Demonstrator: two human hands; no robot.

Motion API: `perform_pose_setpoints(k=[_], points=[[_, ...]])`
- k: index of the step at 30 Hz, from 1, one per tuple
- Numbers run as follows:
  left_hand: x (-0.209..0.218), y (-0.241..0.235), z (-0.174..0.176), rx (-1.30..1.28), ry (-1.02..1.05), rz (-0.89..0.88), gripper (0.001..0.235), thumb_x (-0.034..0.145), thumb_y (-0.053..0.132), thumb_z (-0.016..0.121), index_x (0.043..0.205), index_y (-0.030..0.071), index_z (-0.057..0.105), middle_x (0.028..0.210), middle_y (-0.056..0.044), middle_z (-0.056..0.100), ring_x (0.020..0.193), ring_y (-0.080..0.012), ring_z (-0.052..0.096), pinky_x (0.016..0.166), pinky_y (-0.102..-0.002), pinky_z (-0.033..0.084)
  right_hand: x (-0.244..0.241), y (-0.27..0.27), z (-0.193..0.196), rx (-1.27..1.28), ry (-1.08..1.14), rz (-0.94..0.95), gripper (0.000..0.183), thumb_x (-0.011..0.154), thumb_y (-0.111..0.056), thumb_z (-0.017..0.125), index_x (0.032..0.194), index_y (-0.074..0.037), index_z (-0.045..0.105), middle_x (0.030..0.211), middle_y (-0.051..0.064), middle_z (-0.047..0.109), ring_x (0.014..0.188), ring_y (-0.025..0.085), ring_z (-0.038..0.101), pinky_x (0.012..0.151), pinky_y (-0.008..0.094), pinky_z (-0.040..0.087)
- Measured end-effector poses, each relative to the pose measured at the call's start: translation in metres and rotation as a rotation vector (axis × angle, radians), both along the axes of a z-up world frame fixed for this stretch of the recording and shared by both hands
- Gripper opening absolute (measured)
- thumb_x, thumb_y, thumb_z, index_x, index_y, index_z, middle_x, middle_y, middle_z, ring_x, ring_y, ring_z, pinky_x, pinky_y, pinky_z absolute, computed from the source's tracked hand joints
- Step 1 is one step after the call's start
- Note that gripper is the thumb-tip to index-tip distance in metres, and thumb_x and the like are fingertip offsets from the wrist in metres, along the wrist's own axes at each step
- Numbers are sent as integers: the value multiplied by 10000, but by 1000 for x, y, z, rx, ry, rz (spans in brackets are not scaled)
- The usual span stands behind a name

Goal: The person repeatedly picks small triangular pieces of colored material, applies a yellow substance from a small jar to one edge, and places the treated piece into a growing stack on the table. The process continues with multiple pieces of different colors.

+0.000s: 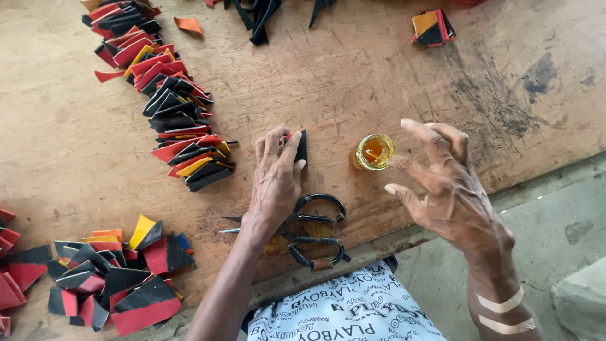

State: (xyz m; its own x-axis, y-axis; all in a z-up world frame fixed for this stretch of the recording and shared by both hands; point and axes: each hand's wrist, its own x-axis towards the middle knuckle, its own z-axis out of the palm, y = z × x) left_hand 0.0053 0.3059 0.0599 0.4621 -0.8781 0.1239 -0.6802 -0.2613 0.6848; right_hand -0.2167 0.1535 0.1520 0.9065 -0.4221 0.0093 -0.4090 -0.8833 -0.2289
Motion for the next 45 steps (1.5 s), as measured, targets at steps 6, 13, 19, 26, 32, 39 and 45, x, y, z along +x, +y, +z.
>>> perform_pose_setpoints(k=[6, 13, 19, 26, 32, 39, 45], points=[[2, -10, 15, 78, 4, -6, 507, 786, -8, 745, 1268, -35, 591, 1271, -183, 477, 1176, -376, 459, 1016, -463, 422, -13, 0, 0, 34, -94, 11, 311, 729, -312, 840, 989, -155, 776, 1513, 94, 450, 1369, 304, 349, 1186, 463, 328], [5, -13, 22, 2, -24, -22, 435, 733, -39, 779, 1107, 1, 561, 1116, -176, 531, 1103, -364, 499, 990, -478, 413, -36, 12, 6, 101, -758, -292, 414, 964, -478, 755, 1195, -146, 670, 1345, 45, 489, 1265, 208, 510, 1020, 366, 555], [11, -9, 12, -76, 118, 34, 347, 778, -104, 751, 1030, 18, 547, 997, -136, 572, 913, -299, 613, 821, -412, 518, -20, 14, -23, 177, -603, -125, 460, 921, -441, 755, 1282, -165, 684, 1451, 75, 491, 1241, 189, 462, 992, 335, 499], [8, -2, 12, -418, 1285, 17, 215, 906, -71, 756, 1107, -32, 692, 1025, -114, 729, 901, -144, 708, 782, -302, 626, -7, 28, -22, 317, -564, 7, 671, 859, -416, 792, 1462, -243, 553, 1498, 92, 454, 1332, 233, 404, 1068, 389, 438], [-7, 3, 30, -464, 1662, -166, 263, 932, -55, 721, 1193, -45, 688, 1079, -122, 739, 947, -147, 713, 836, -288, 608, 9, 32, -13, 408, -559, 125, 873, 863, -416, 808, 1598, -268, 360, 1584, 115, 365, 1441, 284, 339, 1142, 415, 411], [-13, -1, 32, -466, 1753, -172, 276, 934, -66, 731, 1205, -41, 687, 1107, -105, 724, 958, -133, 701, 839, -260, 596, 16, 29, -13, 441, -489, 113, 851, 850, -447, 807, 1573, -218, 420, 1552, 116, 385, 1403, 289, 350, 1126, 415, 405], [-13, -5, 29, -506, 1832, -185, 279, 938, -56, 728, 1211, -42, 674, 1108, -117, 722, 975, -161, 714, 860, -293, 610, 12, 38, -15, 220, -529, 170, 749, 832, -419, 790, 1511, -301, 494, 1535, 33, 460, 1381, 215, 418, 1211, 442, 389]])
